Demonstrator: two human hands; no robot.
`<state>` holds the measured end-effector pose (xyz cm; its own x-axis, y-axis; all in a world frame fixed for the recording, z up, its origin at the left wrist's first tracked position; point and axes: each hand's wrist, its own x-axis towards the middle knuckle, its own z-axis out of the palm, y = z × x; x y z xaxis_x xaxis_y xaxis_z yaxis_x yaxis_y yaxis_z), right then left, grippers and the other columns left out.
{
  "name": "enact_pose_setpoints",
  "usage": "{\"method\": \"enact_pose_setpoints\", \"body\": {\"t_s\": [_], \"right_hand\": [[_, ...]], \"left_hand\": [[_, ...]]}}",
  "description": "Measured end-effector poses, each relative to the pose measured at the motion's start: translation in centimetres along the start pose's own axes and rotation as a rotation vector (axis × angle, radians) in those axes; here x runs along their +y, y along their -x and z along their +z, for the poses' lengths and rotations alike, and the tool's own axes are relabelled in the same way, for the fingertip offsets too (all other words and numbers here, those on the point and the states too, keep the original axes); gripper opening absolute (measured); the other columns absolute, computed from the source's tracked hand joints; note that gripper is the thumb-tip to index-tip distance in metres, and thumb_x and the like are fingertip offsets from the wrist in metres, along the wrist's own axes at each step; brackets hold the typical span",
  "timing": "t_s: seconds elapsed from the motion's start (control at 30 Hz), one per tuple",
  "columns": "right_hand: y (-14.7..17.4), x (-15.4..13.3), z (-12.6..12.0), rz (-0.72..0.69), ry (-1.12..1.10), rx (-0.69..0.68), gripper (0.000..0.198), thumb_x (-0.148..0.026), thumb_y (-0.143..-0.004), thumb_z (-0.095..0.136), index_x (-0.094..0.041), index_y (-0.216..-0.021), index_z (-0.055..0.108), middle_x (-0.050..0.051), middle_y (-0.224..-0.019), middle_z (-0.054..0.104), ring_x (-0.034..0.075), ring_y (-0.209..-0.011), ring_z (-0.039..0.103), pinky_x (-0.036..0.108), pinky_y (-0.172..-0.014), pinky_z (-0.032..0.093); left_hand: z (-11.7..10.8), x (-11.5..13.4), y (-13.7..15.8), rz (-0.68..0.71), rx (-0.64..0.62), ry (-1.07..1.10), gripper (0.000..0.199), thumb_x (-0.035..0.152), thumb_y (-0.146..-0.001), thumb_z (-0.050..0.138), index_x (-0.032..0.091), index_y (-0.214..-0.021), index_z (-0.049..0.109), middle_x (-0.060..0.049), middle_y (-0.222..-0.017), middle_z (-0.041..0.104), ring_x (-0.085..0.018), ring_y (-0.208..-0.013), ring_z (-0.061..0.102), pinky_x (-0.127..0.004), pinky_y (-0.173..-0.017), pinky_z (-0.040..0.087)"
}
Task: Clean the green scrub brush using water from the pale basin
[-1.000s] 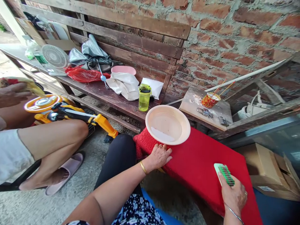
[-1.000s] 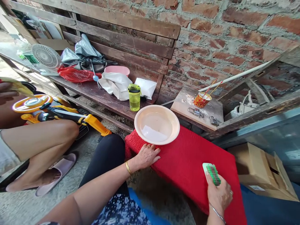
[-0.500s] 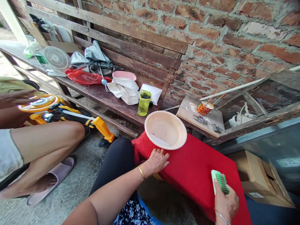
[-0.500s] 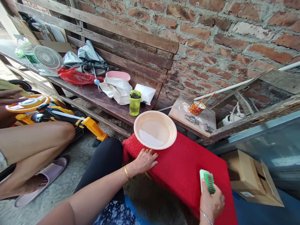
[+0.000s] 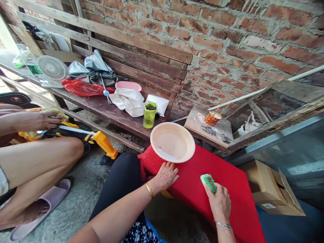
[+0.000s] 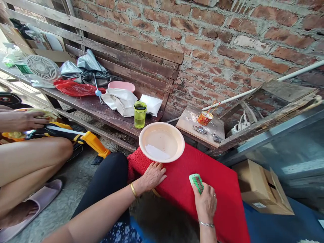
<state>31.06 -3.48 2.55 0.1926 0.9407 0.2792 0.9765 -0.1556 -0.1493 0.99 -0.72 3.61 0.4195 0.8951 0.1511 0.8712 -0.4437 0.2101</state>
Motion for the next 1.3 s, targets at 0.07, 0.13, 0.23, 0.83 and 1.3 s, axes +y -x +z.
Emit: {"method": "enact_pose_setpoints", "body": {"t_s": [0.07, 0.13, 0.23, 0.83, 1.3], "right_hand": [[-0.3, 2.7, -0.5, 0.083, 0.079, -0.013, 0.076, -0.078, -0.091, 0.026, -0.015, -0.111, 0.065, 0.018, -0.099, 0.067, 0.03, -0.088, 0.064, 0.04, -0.073, 0.047], [-0.4, 5.6, -1.2, 0.19, 0.147, -0.028, 0.071, -0.075, -0.091, 0.03, -0.017, -0.111, 0.066, 0.017, -0.096, 0.068, 0.031, -0.086, 0.065, 0.04, -0.071, 0.048], [-0.2, 9.5, -2.2, 0.356, 0.193, -0.057, 0.075, -0.079, -0.087, 0.032, -0.018, -0.112, 0.068, 0.019, -0.094, 0.069, 0.034, -0.084, 0.066, 0.043, -0.068, 0.049], [1.6, 11.4, -3.3, 0.355, 0.041, -0.091, 0.06, -0.067, -0.088, 0.042, -0.02, -0.122, 0.061, 0.017, -0.105, 0.071, 0.033, -0.091, 0.067, 0.043, -0.078, 0.048], [0.1, -2.0, -1.9, -0.082, -0.137, -0.081, 0.032, -0.038, -0.095, 0.057, -0.019, -0.12, 0.061, 0.011, -0.105, 0.07, 0.027, -0.099, 0.065, 0.035, -0.084, 0.045]], "left_hand": [[0.1, 0.0, -0.2, -0.01, 0.019, 0.01, 0.026, 0.042, -0.099, 0.053, 0.021, -0.109, 0.065, -0.011, -0.115, 0.062, -0.029, -0.114, 0.055, -0.045, -0.098, 0.043], [0.4, 0.0, -0.3, -0.025, 0.045, 0.015, 0.023, 0.04, -0.099, 0.054, 0.022, -0.108, 0.066, -0.011, -0.116, 0.062, -0.028, -0.115, 0.055, -0.045, -0.099, 0.042], [0.8, 0.0, -0.2, -0.035, 0.107, 0.012, 0.021, 0.038, -0.097, 0.056, 0.024, -0.109, 0.067, -0.011, -0.117, 0.061, -0.028, -0.115, 0.055, -0.046, -0.102, 0.041], [0.7, -0.9, 0.4, -0.039, 0.176, 0.009, 0.02, 0.026, -0.096, 0.053, 0.026, -0.104, 0.072, -0.007, -0.103, 0.064, -0.025, -0.104, 0.057, -0.041, -0.096, 0.043], [0.7, -0.9, 0.1, -0.075, 0.138, -0.123, 0.023, 0.023, -0.097, 0.048, 0.024, -0.103, 0.07, -0.008, -0.103, 0.065, -0.027, -0.105, 0.057, -0.042, -0.092, 0.044]]}}
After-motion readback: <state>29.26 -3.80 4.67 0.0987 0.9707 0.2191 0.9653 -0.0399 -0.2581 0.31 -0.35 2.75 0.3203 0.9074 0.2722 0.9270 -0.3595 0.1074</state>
